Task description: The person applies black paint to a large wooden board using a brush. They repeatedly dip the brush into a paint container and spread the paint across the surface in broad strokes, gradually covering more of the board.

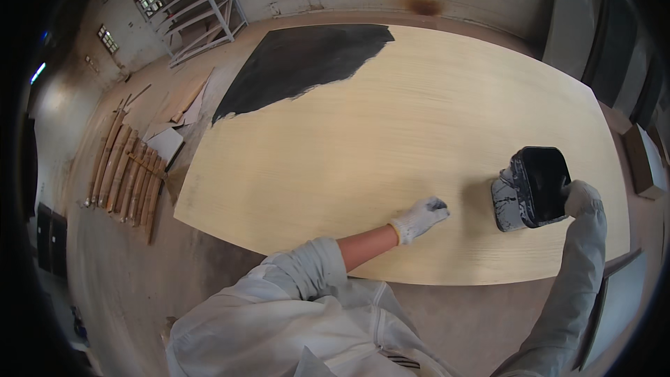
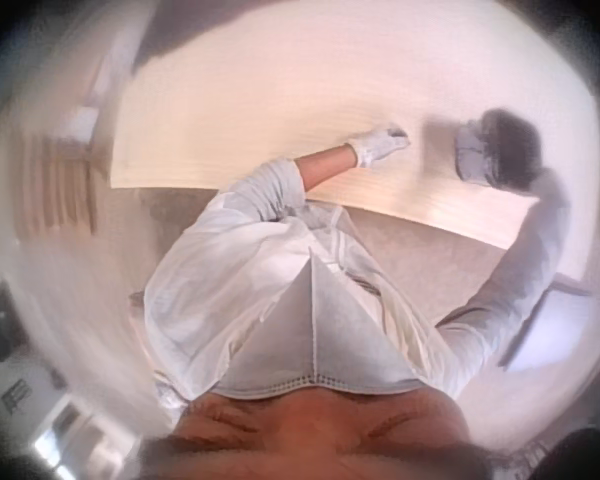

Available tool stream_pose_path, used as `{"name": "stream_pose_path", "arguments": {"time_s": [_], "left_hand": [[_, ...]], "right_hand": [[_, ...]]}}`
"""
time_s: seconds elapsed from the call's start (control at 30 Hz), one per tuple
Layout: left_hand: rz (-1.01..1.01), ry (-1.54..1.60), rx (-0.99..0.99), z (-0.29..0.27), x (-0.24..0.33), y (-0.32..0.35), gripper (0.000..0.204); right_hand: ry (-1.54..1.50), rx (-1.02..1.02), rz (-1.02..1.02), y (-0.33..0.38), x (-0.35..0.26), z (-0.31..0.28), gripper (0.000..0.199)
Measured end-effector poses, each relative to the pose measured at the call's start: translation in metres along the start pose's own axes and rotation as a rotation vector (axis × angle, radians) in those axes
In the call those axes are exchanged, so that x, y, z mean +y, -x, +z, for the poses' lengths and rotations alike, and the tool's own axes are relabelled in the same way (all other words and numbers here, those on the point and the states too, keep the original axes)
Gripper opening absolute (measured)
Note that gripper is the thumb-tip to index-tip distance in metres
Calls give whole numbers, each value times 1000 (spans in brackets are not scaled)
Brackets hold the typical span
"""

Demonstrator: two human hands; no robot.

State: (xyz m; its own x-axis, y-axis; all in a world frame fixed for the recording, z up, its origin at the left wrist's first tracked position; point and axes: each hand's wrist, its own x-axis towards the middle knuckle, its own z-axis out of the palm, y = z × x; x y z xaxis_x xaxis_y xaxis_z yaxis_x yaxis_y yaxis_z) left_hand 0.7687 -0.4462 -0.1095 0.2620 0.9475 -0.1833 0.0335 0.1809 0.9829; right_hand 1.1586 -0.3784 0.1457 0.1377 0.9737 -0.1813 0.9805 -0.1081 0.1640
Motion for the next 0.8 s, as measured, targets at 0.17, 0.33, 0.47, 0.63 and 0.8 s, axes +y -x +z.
{"name": "stream_pose_path", "arguments": {"time_s": [0.17,0.33,0.47,0.63,0.8], "left_hand": [[13,95,385,-163,-31,111,31],[216,-785,987,-323,-52,249,19],[138,-1066,1209,-412,-90,341,18],[19,-1165,1260,-462,-108,392,25],[132,-1101,1171,-470,-97,401,29]], "right_hand": [[-89,326,-7,38,6,-39,53],[-583,403,-182,48,-27,-63,67],[-881,245,-285,2,-177,-9,67],[-1013,-24,-278,-41,-413,109,71],[-982,11,-381,-40,-615,155,68]]}}
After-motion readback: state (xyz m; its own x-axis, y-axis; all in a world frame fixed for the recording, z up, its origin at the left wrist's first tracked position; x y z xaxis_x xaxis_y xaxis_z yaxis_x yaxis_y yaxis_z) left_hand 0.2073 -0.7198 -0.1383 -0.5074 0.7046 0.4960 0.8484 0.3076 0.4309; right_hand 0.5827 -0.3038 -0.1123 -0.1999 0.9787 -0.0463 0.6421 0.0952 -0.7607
